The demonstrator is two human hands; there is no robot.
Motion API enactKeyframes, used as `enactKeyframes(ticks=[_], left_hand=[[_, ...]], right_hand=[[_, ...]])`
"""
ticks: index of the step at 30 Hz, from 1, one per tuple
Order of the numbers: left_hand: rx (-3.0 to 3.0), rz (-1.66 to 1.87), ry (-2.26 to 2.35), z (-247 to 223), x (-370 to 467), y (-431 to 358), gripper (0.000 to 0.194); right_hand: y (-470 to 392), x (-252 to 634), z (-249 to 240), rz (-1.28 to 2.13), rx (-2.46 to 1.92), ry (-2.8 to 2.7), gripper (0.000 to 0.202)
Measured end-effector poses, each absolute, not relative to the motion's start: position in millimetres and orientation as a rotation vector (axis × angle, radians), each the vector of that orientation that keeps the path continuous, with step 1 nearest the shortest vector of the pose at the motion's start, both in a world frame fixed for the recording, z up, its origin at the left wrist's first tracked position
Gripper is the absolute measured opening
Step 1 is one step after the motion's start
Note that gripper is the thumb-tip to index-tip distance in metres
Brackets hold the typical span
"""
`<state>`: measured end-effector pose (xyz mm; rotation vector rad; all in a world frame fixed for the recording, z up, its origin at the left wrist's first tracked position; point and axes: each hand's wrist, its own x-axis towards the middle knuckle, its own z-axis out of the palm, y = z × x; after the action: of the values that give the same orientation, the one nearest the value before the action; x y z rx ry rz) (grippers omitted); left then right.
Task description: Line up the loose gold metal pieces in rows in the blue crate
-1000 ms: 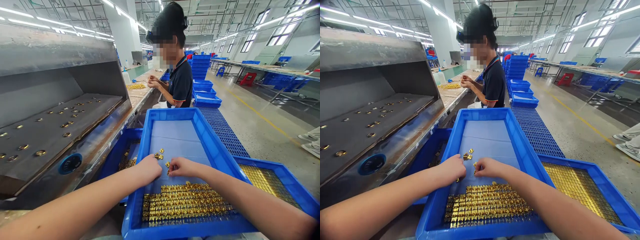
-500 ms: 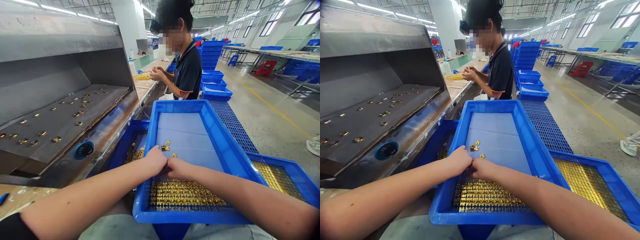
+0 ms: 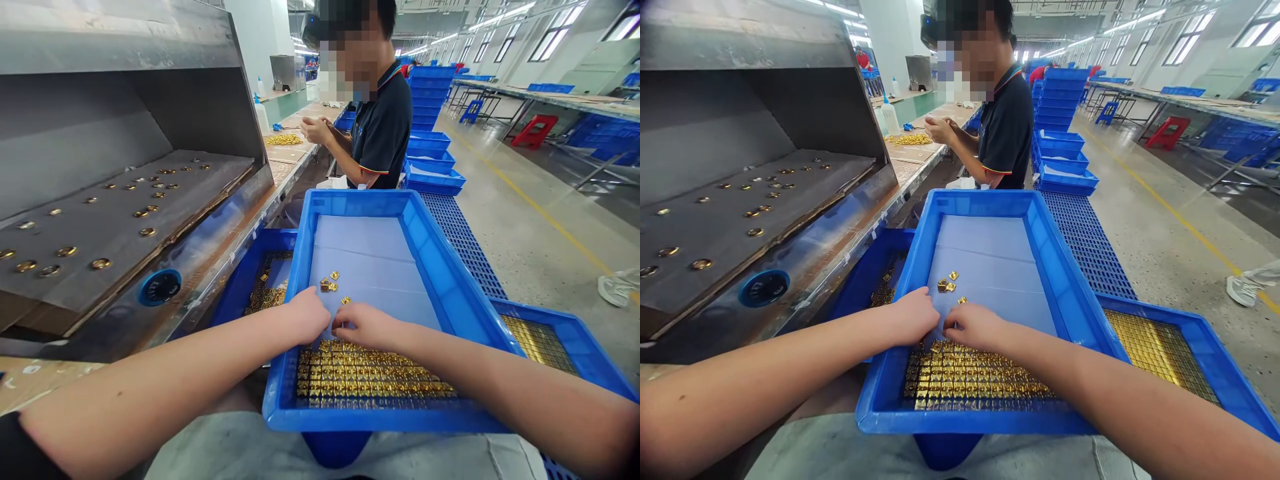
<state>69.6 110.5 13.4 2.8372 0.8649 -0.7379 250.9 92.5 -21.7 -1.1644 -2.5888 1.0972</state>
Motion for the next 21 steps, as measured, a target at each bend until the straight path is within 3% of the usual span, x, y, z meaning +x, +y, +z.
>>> enactKeyframes(ticks=[13,21], left_hand=[[2.843,-0.8,0.873,17,71,102,0.011],[2.857,-0.76,0.866,20,66,103,0.013]], right_hand=[[89,225,-22,0.944,-1.285,-2.765,0.012],[89,224,-23,0.935,-1.121,-2.83,0.015]])
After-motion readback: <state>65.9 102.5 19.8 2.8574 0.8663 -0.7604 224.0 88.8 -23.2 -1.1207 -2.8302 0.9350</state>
